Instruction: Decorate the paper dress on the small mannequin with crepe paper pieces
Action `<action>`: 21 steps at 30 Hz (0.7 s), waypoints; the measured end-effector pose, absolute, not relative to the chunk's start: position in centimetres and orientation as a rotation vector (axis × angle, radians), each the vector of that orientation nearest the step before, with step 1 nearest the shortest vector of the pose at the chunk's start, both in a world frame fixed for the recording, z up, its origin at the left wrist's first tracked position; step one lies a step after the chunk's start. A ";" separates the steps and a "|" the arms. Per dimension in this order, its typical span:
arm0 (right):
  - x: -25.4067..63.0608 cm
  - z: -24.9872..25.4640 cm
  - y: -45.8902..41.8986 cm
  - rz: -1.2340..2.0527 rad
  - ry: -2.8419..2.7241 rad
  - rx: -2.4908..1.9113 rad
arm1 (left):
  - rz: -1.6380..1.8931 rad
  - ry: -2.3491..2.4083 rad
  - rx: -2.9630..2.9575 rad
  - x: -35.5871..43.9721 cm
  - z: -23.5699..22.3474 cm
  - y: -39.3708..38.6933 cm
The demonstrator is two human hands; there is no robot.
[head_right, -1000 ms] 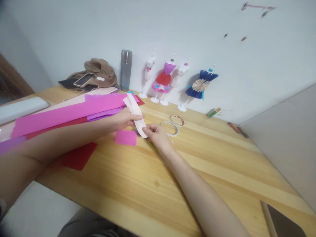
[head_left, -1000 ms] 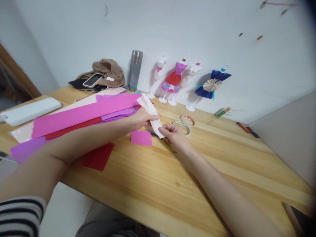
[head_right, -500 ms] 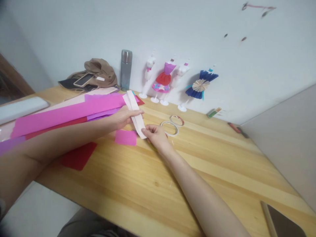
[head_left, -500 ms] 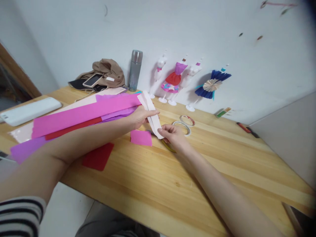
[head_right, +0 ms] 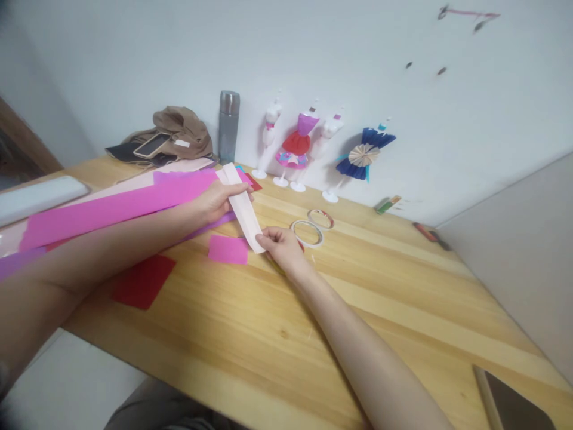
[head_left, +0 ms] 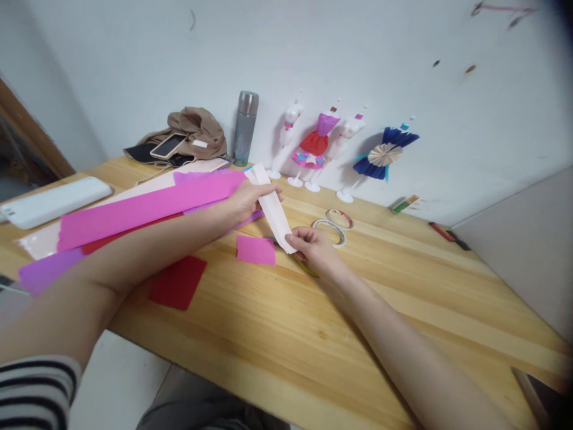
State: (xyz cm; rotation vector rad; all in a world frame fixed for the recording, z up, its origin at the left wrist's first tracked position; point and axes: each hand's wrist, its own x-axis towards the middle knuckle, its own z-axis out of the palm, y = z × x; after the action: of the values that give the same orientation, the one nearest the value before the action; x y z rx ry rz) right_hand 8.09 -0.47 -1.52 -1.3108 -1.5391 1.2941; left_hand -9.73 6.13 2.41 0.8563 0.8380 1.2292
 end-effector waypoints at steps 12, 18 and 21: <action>8.3 -1.8 -0.4 1.280 -1.556 -1.323 | 1.261 0.909 0.928 -11.0 3.1 7.7; 8.3 -1.8 -0.4 1.282 -1.554 -1.317 | 1.282 0.885 0.967 -12.0 3.3 8.6; 8.3 -1.8 -0.4 1.284 -1.552 -1.312 | 1.296 0.867 0.944 -12.3 3.2 9.0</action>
State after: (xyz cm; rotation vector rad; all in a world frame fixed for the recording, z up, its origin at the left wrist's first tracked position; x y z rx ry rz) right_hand 8.27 -0.39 -1.83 -1.3117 -1.5517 1.2843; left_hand -12.33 9.02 3.19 0.9442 0.8673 1.2958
